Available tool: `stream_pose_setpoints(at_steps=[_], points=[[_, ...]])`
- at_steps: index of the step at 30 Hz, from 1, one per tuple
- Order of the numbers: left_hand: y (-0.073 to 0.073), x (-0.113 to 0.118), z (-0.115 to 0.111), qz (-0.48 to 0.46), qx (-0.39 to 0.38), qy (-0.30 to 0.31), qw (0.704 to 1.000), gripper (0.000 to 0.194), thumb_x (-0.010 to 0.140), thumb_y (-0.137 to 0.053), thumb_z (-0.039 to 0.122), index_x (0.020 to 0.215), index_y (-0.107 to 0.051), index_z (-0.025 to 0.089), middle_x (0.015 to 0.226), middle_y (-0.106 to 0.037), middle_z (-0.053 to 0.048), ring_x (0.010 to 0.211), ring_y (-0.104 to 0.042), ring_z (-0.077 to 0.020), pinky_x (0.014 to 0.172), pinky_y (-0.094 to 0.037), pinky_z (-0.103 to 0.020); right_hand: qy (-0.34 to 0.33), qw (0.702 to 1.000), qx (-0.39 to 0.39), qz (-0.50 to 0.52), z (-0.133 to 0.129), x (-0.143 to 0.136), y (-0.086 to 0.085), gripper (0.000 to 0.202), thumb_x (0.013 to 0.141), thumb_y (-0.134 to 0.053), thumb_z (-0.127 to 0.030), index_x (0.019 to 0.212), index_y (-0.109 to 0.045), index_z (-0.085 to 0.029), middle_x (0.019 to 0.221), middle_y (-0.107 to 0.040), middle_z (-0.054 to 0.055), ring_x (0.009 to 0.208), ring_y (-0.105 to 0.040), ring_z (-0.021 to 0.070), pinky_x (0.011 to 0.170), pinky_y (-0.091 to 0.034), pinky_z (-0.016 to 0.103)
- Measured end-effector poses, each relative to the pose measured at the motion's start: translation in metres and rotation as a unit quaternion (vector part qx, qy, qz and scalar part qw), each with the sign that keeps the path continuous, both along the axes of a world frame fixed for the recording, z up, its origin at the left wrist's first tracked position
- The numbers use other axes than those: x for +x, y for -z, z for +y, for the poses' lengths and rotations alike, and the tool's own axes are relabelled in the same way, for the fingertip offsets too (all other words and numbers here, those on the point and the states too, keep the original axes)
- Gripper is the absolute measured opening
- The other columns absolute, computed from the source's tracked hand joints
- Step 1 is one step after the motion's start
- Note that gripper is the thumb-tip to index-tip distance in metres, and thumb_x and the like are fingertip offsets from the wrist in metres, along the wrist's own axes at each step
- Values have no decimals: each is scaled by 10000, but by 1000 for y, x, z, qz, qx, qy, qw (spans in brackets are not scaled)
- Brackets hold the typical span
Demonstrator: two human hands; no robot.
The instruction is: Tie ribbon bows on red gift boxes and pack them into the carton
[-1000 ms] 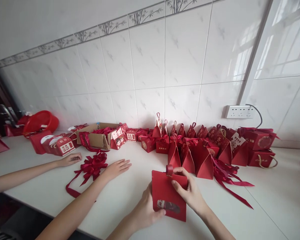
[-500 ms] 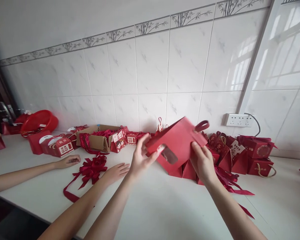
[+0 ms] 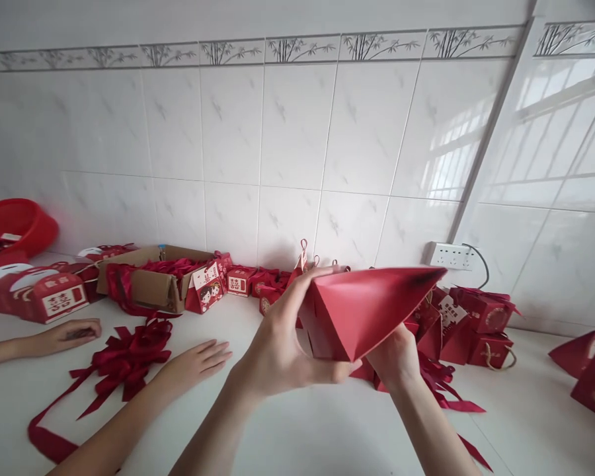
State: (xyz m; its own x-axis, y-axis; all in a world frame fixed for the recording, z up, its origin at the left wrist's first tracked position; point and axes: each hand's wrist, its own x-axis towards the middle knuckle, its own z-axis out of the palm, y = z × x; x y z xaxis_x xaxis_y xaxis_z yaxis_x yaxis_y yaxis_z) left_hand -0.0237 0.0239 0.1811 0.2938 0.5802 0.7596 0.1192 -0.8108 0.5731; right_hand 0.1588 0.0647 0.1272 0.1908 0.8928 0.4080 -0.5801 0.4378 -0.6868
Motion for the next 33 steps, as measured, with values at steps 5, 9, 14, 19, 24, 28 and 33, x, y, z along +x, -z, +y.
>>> stream_pose_setpoints(at_steps=[5, 9, 14, 19, 24, 28, 33], points=[[2, 1, 4, -71, -144, 30, 987, 712, 742, -708, 376, 1359, -358, 308, 1318, -528, -70, 1244, -469, -300, 998, -448, -422, -11, 995, -103, 3, -10, 1, -8, 224, 693, -725, -424, 783, -694, -222, 644, -699, -15, 556, -641, 154, 561, -546, 262], [-5, 10, -3, -137, -194, 76, 968, 553, 754, -696, 360, 1257, -490, 263, 1189, -622, -67, 1143, -559, -304, 878, -533, -369, -32, 986, -154, -51, -21, -3, -12, 264, 766, -634, -493, 757, -674, -233, 567, -670, -11, 480, -617, 173, 472, -534, 295], [-8, 11, -7, -186, -210, 107, 954, 549, 714, -739, 291, 1213, -511, 270, 1156, -646, -61, 1092, -593, -295, 779, -560, -316, -29, 983, -168, -65, -24, -5, -14, 297, 765, -622, -514, 796, -671, -223, 643, -700, 27, 556, -656, 219, 458, -538, 330], [-2, 9, 4, -167, -233, 49, 957, 668, 785, -667, 373, 1372, -358, 285, 1195, -625, -54, 1085, -596, -255, 854, -512, -313, 89, 988, -124, -19, -23, -7, -18, 252, 775, -624, -465, 831, -663, -222, 734, -706, 16, 641, -659, 191, 493, -534, 285], [4, 9, 20, -141, -250, 145, 947, 574, 840, -535, 513, 1324, -447, 217, 1140, -646, -101, 1080, -579, -278, 865, -477, -341, 311, 946, -86, -12, -36, -2, -20, 222, 704, -733, -366, 652, -591, -202, 563, -600, -4, 507, -553, 150, 433, -448, 255], [5, 9, 26, -178, -335, 176, 908, 468, 865, -512, 457, 1268, -501, 219, 1072, -667, -74, 968, -625, -258, 791, -488, -326, 321, 934, -26, -156, -55, 5, -23, 310, 805, -611, -436, 593, -514, -231, 505, -510, -11, 446, -479, 142, 381, -369, 261], [6, 10, 29, -208, -397, 204, 870, 450, 851, -520, 495, 1202, -550, 213, 964, -682, -59, 861, -648, -220, 697, -483, -270, 247, 950, -5, -194, -63, 8, -28, 422, 800, -538, -563, 529, -496, -243, 427, -477, -5, 463, -556, 187, 432, -446, 295]])
